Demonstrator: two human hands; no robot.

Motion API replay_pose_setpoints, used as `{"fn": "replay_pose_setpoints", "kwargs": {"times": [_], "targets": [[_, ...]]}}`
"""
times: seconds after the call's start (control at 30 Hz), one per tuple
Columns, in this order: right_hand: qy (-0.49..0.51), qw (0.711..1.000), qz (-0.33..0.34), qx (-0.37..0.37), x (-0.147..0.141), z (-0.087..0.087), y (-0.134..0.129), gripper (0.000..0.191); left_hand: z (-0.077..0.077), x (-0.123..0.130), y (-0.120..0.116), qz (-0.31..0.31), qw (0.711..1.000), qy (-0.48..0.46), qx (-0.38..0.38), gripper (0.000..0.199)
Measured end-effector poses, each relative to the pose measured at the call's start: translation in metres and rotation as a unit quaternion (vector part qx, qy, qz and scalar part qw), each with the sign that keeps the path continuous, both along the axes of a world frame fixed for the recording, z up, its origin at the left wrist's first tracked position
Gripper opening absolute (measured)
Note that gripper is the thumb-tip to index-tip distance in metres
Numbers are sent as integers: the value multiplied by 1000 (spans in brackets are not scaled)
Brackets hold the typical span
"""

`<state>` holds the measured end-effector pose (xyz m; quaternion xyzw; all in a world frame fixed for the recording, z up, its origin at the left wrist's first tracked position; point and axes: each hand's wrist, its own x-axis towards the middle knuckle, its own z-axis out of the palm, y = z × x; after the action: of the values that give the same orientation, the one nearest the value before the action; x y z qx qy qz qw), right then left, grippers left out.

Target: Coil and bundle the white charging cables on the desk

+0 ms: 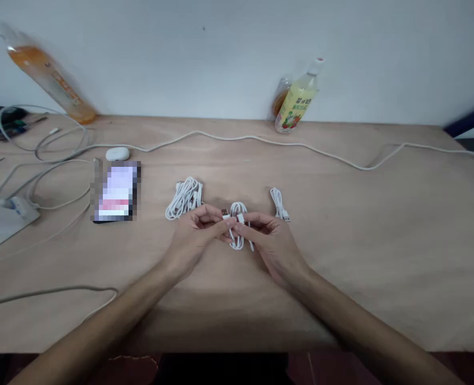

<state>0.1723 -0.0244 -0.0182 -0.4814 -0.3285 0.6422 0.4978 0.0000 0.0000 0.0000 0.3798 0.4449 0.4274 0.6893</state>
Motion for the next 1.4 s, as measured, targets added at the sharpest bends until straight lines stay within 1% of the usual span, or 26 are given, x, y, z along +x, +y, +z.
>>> {"fn": "replay_pose_setpoints", "kwargs": {"times": [0.23, 0.4, 0.5, 0.77, 1.03, 1.4], "targets": [[-35, 999, -25, 29, 0, -1, -1, 20, 0, 0, 1, 7, 1000, -17, -7, 38], [-25, 999, 11, 40, 1, 0, 0, 27, 0, 1, 1, 23, 999, -35, -18, 39], [-15, 999, 11, 41, 2, -1, 1, 28, 1, 2, 0, 32, 998, -48, -25, 40], [-29, 998, 8, 49, 3, -3, 1, 22, 2, 1, 1, 26, 998, -58, -29, 37], [-20, 997, 27, 72, 2, -8, 1, 27, 0, 1, 1, 19, 998, -50, -15, 38], [-27, 993, 8, 118, -3, -5, -2, 28, 3, 1, 0, 17, 998, -51, -19, 42]]}}
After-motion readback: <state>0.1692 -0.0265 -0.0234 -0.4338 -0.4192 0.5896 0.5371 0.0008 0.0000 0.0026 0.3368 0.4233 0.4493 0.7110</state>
